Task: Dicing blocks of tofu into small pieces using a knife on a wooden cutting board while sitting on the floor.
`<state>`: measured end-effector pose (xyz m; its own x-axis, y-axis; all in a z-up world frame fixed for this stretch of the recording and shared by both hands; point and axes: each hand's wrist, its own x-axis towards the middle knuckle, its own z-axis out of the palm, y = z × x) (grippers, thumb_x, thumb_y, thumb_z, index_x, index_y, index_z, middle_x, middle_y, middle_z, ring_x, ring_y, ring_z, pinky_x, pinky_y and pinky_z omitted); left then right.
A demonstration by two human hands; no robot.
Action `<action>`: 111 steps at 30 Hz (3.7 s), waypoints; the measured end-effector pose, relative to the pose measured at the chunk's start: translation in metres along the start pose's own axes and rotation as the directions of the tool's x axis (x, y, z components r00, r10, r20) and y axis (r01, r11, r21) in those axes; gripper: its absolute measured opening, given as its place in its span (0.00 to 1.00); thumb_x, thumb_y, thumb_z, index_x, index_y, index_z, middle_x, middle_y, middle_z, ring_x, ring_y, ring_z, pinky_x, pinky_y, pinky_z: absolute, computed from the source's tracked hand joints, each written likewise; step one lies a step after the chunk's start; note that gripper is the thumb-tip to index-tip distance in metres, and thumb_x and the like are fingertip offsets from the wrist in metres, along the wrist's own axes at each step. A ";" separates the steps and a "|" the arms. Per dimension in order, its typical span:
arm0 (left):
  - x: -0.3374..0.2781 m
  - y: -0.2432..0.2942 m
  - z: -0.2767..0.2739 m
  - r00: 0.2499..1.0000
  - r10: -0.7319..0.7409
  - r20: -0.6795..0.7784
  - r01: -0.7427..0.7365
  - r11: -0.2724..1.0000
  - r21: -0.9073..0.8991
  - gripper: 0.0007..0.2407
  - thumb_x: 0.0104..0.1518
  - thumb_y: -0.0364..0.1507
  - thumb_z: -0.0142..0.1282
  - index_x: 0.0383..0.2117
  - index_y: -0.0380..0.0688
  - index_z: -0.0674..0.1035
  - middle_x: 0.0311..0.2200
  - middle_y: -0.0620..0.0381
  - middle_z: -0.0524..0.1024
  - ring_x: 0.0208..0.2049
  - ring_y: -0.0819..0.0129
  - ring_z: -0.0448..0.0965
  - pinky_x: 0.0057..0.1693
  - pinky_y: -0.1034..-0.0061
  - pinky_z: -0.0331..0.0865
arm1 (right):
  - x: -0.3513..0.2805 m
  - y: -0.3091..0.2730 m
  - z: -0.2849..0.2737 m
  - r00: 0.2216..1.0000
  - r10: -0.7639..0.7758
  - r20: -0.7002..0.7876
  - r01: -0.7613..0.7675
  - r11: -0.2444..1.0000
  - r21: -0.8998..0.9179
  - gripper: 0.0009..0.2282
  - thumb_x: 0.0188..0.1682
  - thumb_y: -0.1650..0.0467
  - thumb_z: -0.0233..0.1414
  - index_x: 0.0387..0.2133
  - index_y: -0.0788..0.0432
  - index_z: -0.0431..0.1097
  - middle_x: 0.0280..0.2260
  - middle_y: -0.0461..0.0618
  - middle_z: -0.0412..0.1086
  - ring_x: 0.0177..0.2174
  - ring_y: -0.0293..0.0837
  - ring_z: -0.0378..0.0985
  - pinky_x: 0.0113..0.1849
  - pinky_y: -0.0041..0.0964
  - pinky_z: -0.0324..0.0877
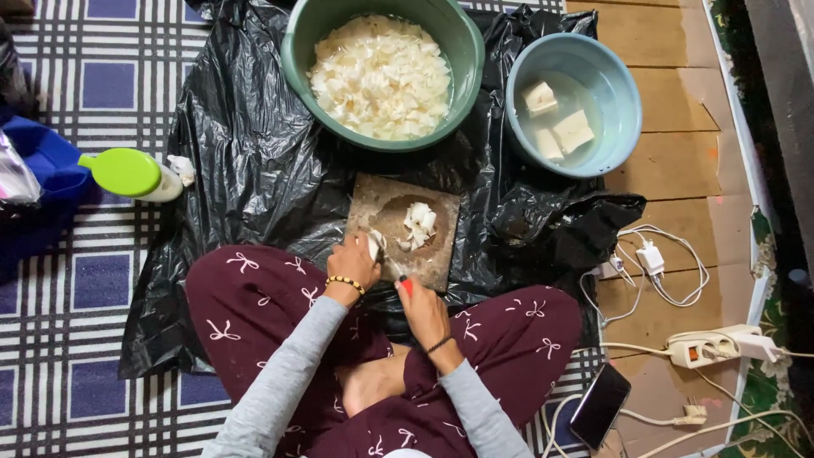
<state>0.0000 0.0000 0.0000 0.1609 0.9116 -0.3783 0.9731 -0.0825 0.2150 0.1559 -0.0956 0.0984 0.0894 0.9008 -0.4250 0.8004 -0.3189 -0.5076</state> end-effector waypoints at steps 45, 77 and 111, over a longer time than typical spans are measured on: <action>0.018 -0.019 0.006 0.997 0.068 0.024 -0.067 0.997 -0.030 0.24 0.47 0.44 0.54 0.46 0.44 0.66 0.46 0.45 0.73 0.38 0.37 0.81 0.46 0.48 0.77 | 0.055 0.000 0.039 0.966 -0.188 -0.176 0.168 0.978 -0.124 0.17 0.59 0.58 0.41 0.37 0.59 0.65 0.19 0.62 0.73 0.22 0.57 0.81 0.28 0.48 0.76; 0.013 -0.018 -0.005 0.993 0.054 0.107 -0.051 0.998 -0.033 0.29 0.47 0.45 0.57 0.54 0.41 0.69 0.49 0.48 0.73 0.42 0.39 0.80 0.49 0.49 0.77 | -0.004 -0.001 0.007 0.994 -0.109 -0.009 0.108 0.991 -0.073 0.19 0.57 0.55 0.40 0.39 0.59 0.66 0.27 0.67 0.76 0.31 0.66 0.81 0.32 0.60 0.75; 0.014 -0.023 0.007 0.996 0.083 0.019 -0.083 0.996 -0.020 0.28 0.47 0.45 0.57 0.51 0.43 0.65 0.50 0.49 0.70 0.41 0.39 0.80 0.49 0.51 0.77 | 0.055 0.003 0.040 0.976 -0.154 -0.154 0.147 0.988 -0.054 0.18 0.60 0.57 0.40 0.32 0.59 0.64 0.18 0.59 0.71 0.19 0.54 0.78 0.25 0.42 0.73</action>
<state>-0.0189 0.0122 -0.0163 0.2445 0.8936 -0.3765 0.9530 -0.1498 0.2632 0.1400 -0.0591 0.0438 0.0553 0.9737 -0.2210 0.8356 -0.1663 -0.5235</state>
